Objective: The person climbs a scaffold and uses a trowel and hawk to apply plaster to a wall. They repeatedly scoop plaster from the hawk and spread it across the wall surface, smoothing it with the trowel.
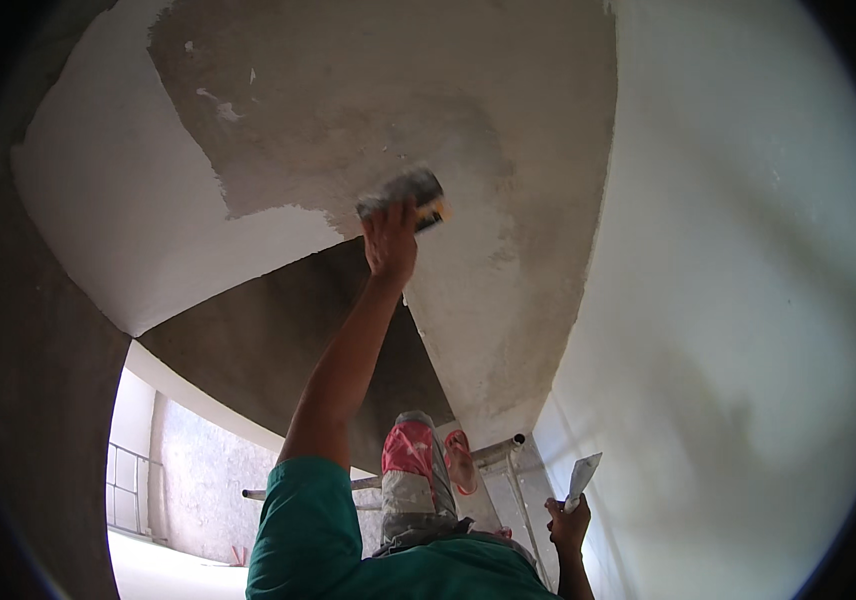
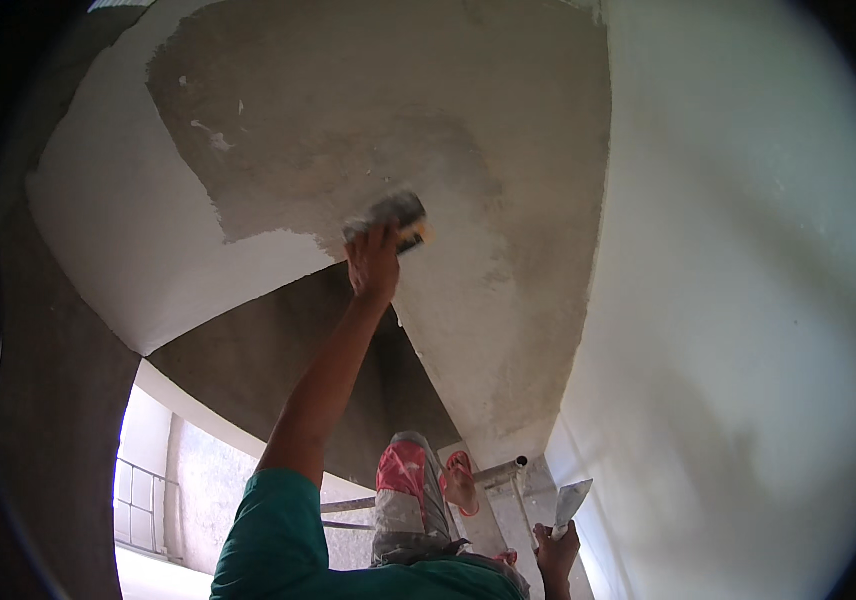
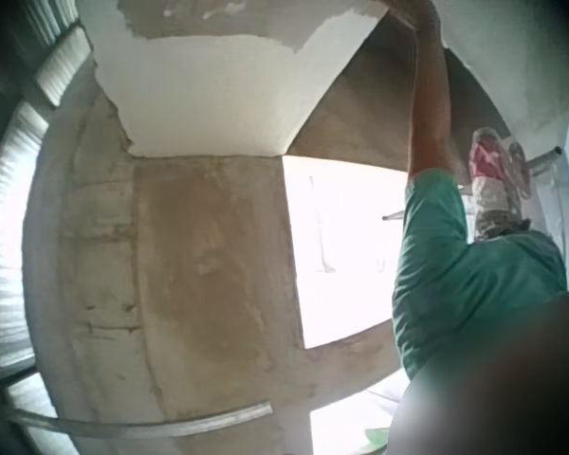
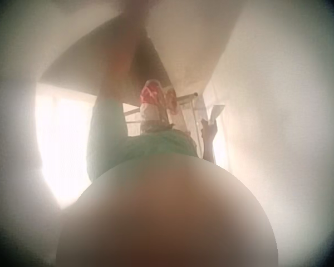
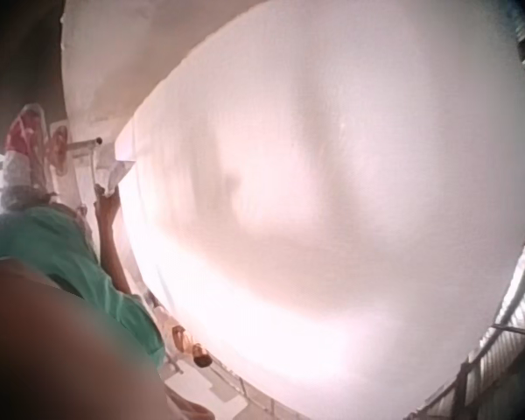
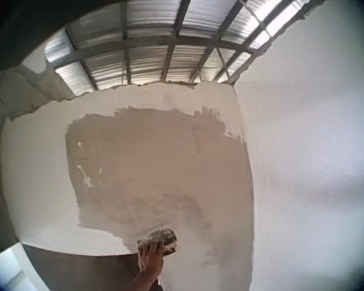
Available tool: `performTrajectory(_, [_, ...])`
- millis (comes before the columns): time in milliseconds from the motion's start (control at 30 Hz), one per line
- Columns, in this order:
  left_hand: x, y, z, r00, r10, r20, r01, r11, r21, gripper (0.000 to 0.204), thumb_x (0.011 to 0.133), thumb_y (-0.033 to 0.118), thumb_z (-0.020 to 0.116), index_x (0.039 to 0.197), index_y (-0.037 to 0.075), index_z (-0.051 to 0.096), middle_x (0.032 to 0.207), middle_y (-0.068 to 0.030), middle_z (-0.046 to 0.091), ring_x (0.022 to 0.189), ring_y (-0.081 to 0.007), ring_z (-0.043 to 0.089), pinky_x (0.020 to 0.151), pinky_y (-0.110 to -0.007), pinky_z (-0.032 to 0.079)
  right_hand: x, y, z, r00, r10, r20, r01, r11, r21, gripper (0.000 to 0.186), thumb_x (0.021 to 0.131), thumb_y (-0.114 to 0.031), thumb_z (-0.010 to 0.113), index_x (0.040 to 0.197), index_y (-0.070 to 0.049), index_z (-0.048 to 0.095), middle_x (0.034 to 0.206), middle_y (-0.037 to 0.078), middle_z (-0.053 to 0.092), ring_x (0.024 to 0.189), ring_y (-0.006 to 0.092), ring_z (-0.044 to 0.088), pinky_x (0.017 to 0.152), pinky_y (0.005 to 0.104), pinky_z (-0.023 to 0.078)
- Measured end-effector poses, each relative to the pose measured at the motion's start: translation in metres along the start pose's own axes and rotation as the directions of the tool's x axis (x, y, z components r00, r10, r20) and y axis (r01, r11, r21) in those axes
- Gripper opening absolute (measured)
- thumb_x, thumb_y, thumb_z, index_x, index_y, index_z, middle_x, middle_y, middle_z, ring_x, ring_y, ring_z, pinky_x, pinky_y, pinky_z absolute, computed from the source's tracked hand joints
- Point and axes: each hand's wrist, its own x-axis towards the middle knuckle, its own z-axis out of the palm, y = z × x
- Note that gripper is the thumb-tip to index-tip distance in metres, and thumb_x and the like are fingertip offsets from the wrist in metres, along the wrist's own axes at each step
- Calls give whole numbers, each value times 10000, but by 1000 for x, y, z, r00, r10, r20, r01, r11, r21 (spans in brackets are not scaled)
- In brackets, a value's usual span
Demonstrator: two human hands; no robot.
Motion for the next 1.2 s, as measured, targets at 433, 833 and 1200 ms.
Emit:
performTrajectory(433, [80,-137,-134,889,-219,-402,247,969,19,546,724,79,698,1247,99,542,1196,-82,562,1066,-276,529,838,-448,401,9,-9,-8,982,-178,-57,175,982,-65,210,774,-92,640,878,32,506,596,119,614,322,157,459,333,303,370])
performTrajectory(833, [85,-102,-118,973,18,-230,-5,998,57,491,723,63,677,1199,114,570,1140,-48,579,1006,-273,545,820,-437,402,27,6,-6,959,-282,34,284,939,-194,181,778,-108,649,831,26,540,597,129,625,424,206,576,419,341,447])
performTrajectory(1200, [6,-52,-33,997,49,-66,-42,993,114,503,786,47,612,1273,154,553,1219,-34,537,1036,-266,512,872,-417,396,23,4,-11,990,-141,6,139,969,-204,163,800,-115,641,836,15,548,600,109,624,417,188,574,415,335,456])
